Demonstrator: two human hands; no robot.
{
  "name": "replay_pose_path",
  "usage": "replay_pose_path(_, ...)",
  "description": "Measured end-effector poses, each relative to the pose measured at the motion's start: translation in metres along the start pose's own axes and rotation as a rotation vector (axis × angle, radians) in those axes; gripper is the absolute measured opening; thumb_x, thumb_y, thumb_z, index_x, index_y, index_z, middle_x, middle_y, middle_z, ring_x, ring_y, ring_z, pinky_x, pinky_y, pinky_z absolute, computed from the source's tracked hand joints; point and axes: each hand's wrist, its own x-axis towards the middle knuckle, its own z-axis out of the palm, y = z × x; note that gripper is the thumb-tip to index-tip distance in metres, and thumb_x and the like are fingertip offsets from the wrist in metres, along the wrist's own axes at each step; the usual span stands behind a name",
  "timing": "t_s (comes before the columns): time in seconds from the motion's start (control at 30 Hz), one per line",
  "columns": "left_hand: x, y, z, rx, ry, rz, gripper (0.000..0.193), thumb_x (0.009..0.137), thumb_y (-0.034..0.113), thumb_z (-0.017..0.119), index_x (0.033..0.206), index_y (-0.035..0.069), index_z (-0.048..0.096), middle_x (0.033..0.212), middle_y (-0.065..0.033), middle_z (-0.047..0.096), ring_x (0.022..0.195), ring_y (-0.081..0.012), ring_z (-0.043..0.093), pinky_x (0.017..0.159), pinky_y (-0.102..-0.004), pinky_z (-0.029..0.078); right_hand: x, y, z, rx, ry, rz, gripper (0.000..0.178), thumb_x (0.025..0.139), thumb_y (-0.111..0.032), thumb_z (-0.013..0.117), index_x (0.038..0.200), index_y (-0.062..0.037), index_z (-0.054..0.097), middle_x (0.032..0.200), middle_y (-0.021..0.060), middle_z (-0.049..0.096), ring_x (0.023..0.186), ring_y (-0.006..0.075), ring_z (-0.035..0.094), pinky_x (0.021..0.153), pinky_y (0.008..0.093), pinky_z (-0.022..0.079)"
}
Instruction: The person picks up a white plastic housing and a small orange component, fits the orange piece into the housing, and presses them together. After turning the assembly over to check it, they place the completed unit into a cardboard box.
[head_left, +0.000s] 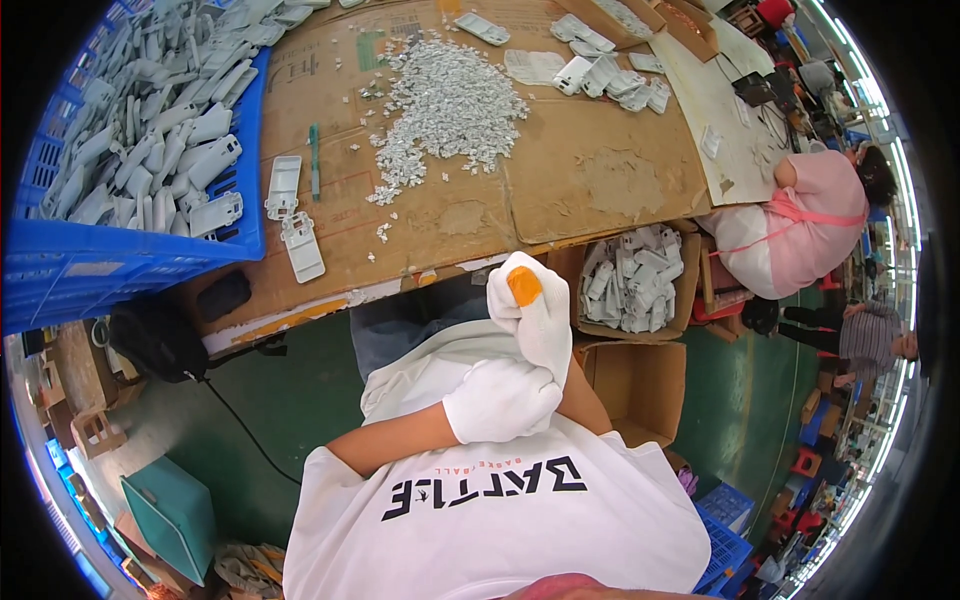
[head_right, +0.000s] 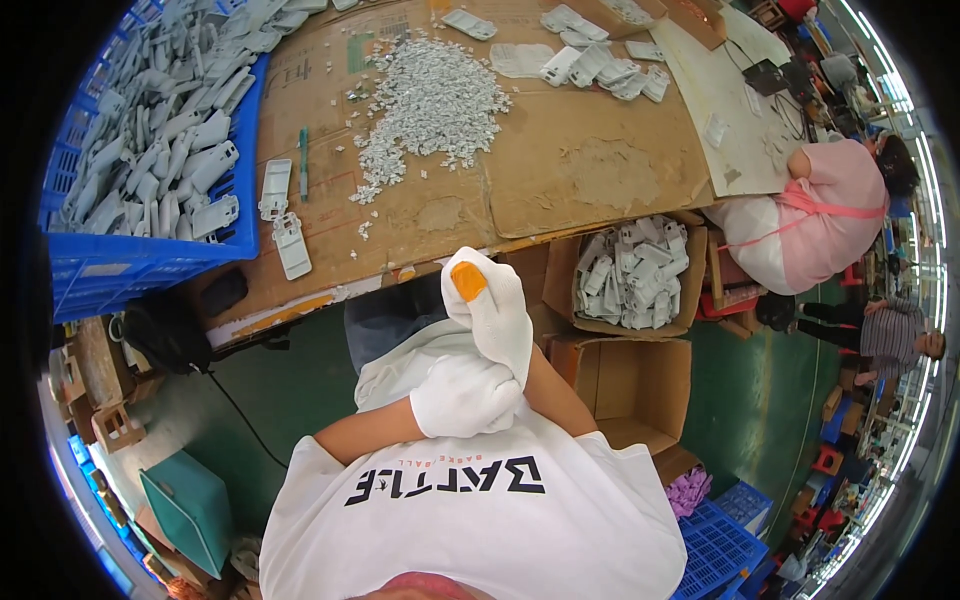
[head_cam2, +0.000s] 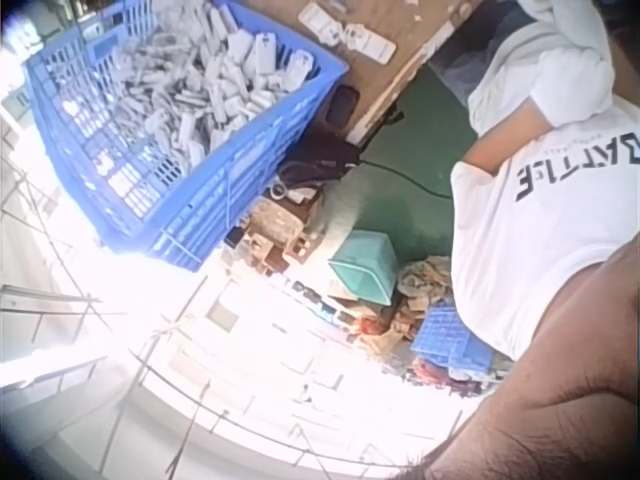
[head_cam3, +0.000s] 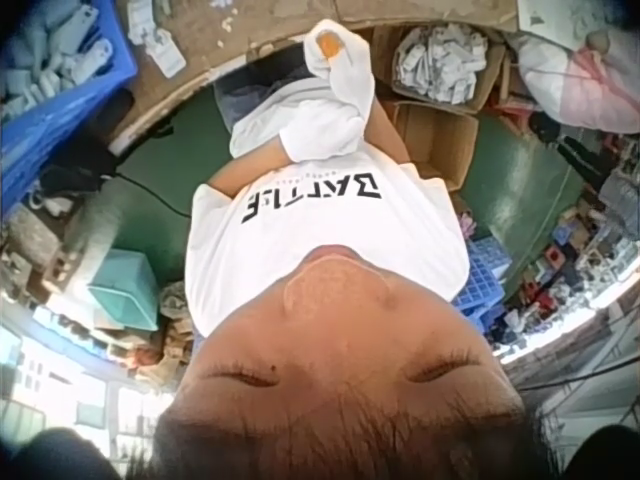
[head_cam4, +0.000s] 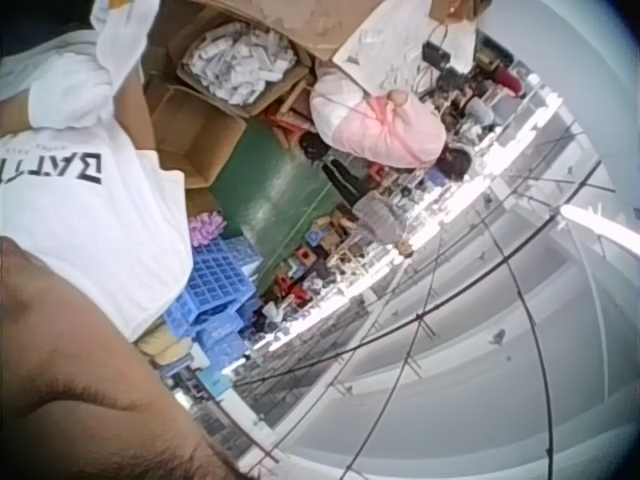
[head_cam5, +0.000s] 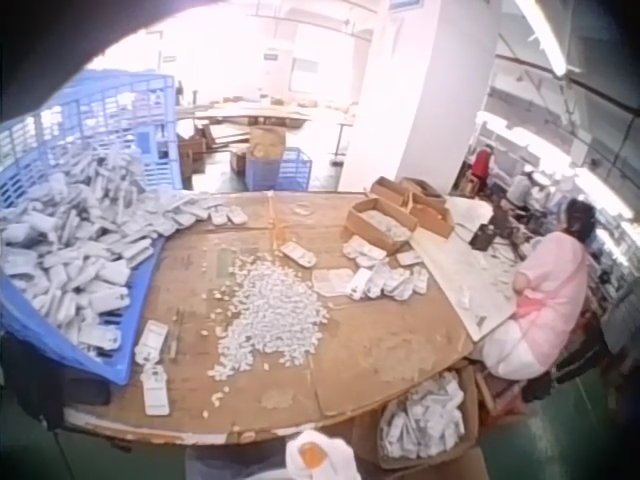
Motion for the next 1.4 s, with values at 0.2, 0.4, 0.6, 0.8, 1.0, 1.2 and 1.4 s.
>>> replay_pose_path(0.2,-0.002,-0.001,0.001,0.021,0.002,0.005,0.016,0.068,0.018,0.066,0.079,0.009,0.059,0.071,-0.0068,0.058,0.061,-0.0261,0.060,0.049,-0.0381,0.047,0.000,0.005,-0.001,0.076,0.006,-0.009,0.043,0.103,-0.040,0.050,0.076,-0.0082,0.040,0.060,-0.0027,0.034,0.050,0.0051,0.028,0.044,0.0224,0.022)
replay_pose_path(0.4,-0.004,-0.002,0.001,0.014,0.006,0.017,0.017,0.067,0.018,0.066,0.078,0.009,0.056,0.070,-0.0062,0.056,0.060,-0.0260,0.059,0.049,-0.0379,0.047,0.009,-0.002,0.026,0.044,0.208,-0.178,0.020,0.101,-0.016,0.049,0.107,0.0019,0.057,0.083,0.0135,0.059,0.063,0.0156,0.053,0.060,0.0265,0.044)
replay_pose_path(0.6,-0.007,-0.003,0.002,0.006,0.038,0.005,0.016,0.067,0.016,0.066,0.076,0.010,0.055,0.070,-0.0057,0.055,0.060,-0.0260,0.059,0.049,-0.0375,0.046,0.005,0.011,-0.002,-0.045,0.011,-0.176,0.017,0.087,0.010,0.036,0.084,-0.0039,0.045,0.074,0.0018,0.044,0.060,0.0065,0.034,0.054,0.0208,0.029)
replay_pose_path(0.8,-0.011,-0.015,-0.021,0.081,0.146,-0.101,0.010,0.076,0.019,0.067,0.078,0.012,0.061,0.072,-0.0066,0.058,0.063,-0.0267,0.059,0.054,-0.0382,0.048,0.021,0.019,-0.014,-0.248,0.062,-0.118,0.017,0.086,0.007,0.033,0.078,-0.0054,0.042,0.068,-0.0010,0.038,0.059,0.0062,0.029,0.053,0.0229,0.026)
replay_pose_path(1.0,-0.047,-0.091,-0.075,0.611,0.823,-0.826,0.014,0.085,0.016,0.069,0.092,0.008,0.060,0.084,-0.0091,0.061,0.078,-0.0281,0.062,0.069,-0.0384,0.049,0.073,0.033,-0.043,-0.588,0.095,-0.187,0.019,0.093,0.005,0.036,0.088,-0.0044,0.051,0.071,-0.0034,0.042,0.060,0.0034,0.032,0.053,0.0209,0.028)
replay_pose_path(1.2,-0.077,-0.145,-0.099,0.964,0.687,-1.115,0.043,0.086,0.028,0.071,0.119,0.008,0.054,0.105,-0.0100,0.057,0.093,-0.0298,0.060,0.076,-0.0418,0.052,0.129,0.043,-0.056,-1.081,-0.025,-0.349,0.015,0.092,-0.002,0.054,0.102,-0.0114,0.060,0.094,0.0109,0.065,0.085,0.0343,0.064,0.075,0.0410,0.052)
replay_pose_path(1.4,-0.075,-0.144,-0.105,1.050,0.575,-1.291,0.048,0.085,0.034,0.072,0.121,0.009,0.053,0.107,-0.0099,0.057,0.096,-0.0300,0.060,0.076,-0.0422,0.052,0.156,0.040,-0.058,-1.414,-0.350,-0.520,0.021,0.082,-0.003,0.061,0.099,-0.0152,0.064,0.100,0.0021,0.062,0.096,0.0260,0.061,0.080,0.0370,0.052)
